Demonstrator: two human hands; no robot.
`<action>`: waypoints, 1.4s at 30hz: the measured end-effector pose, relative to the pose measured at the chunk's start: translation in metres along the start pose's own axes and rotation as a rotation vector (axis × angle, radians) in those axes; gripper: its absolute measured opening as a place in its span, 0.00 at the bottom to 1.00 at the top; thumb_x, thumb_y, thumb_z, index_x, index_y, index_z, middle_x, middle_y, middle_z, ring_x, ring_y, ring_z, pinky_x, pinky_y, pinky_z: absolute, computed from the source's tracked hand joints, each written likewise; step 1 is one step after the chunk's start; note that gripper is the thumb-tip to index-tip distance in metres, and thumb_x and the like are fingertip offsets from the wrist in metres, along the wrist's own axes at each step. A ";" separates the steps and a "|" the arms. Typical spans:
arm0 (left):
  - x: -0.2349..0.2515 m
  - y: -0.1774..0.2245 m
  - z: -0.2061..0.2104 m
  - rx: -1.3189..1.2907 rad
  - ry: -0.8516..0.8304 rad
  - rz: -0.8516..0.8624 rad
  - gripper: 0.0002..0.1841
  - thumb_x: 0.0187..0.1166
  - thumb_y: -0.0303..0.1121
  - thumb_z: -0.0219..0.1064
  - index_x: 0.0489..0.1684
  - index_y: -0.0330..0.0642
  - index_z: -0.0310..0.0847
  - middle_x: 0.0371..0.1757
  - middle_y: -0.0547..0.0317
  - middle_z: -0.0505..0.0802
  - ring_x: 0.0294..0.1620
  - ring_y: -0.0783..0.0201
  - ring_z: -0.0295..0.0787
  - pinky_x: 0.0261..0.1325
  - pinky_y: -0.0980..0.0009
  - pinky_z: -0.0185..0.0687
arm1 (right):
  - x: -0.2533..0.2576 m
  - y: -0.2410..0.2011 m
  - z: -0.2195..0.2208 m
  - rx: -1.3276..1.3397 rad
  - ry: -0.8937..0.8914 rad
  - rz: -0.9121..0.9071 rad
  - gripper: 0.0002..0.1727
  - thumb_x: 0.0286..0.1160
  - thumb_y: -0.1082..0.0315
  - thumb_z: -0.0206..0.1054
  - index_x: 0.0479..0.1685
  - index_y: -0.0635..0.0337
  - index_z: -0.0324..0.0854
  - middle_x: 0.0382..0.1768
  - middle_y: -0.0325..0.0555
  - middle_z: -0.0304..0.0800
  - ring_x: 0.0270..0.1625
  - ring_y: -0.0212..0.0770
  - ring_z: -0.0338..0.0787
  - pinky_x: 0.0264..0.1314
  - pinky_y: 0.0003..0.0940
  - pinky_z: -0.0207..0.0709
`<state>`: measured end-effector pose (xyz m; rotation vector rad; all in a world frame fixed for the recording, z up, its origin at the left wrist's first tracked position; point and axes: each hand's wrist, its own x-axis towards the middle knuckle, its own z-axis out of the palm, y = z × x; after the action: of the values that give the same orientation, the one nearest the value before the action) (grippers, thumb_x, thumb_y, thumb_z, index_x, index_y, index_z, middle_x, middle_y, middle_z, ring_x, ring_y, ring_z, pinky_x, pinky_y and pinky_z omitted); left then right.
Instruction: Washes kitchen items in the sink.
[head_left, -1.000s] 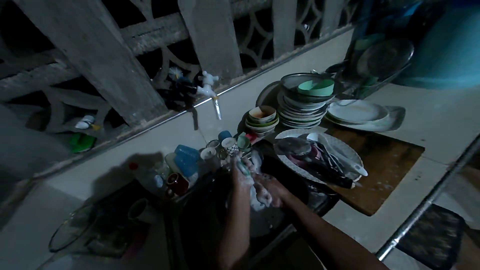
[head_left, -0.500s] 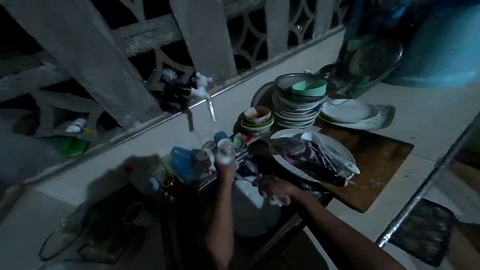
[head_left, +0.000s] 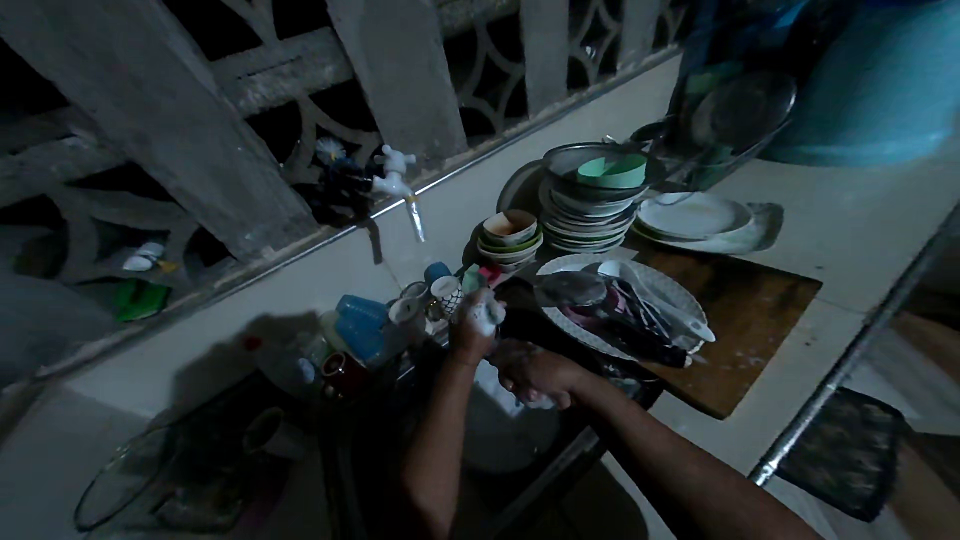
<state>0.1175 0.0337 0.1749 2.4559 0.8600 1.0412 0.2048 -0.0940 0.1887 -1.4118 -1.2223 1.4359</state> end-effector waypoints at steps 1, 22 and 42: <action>-0.001 0.001 0.002 -0.031 -0.001 0.010 0.17 0.75 0.29 0.73 0.56 0.26 0.87 0.54 0.34 0.93 0.58 0.41 0.92 0.67 0.45 0.82 | 0.002 -0.001 0.004 -0.006 0.011 0.007 0.10 0.93 0.70 0.47 0.62 0.59 0.68 0.28 0.37 0.73 0.17 0.27 0.69 0.18 0.21 0.67; 0.002 0.022 -0.019 0.241 -0.514 -0.263 0.19 0.86 0.40 0.62 0.67 0.40 0.83 0.64 0.43 0.90 0.70 0.47 0.85 0.75 0.45 0.75 | 0.000 -0.020 0.009 -1.141 0.291 0.266 0.24 0.90 0.75 0.43 0.84 0.69 0.58 0.68 0.70 0.79 0.64 0.71 0.87 0.59 0.63 0.81; -0.005 -0.017 0.014 -0.761 0.281 -0.953 0.11 0.90 0.34 0.58 0.51 0.33 0.78 0.33 0.52 0.85 0.27 0.65 0.82 0.32 0.72 0.82 | 0.005 0.012 -0.001 -0.842 0.483 0.227 0.30 0.93 0.68 0.43 0.94 0.58 0.50 0.70 0.67 0.82 0.67 0.66 0.87 0.68 0.60 0.78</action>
<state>0.1179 0.0420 0.1542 1.0736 1.2262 1.0404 0.2066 -0.0918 0.1761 -2.3498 -1.4244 0.6118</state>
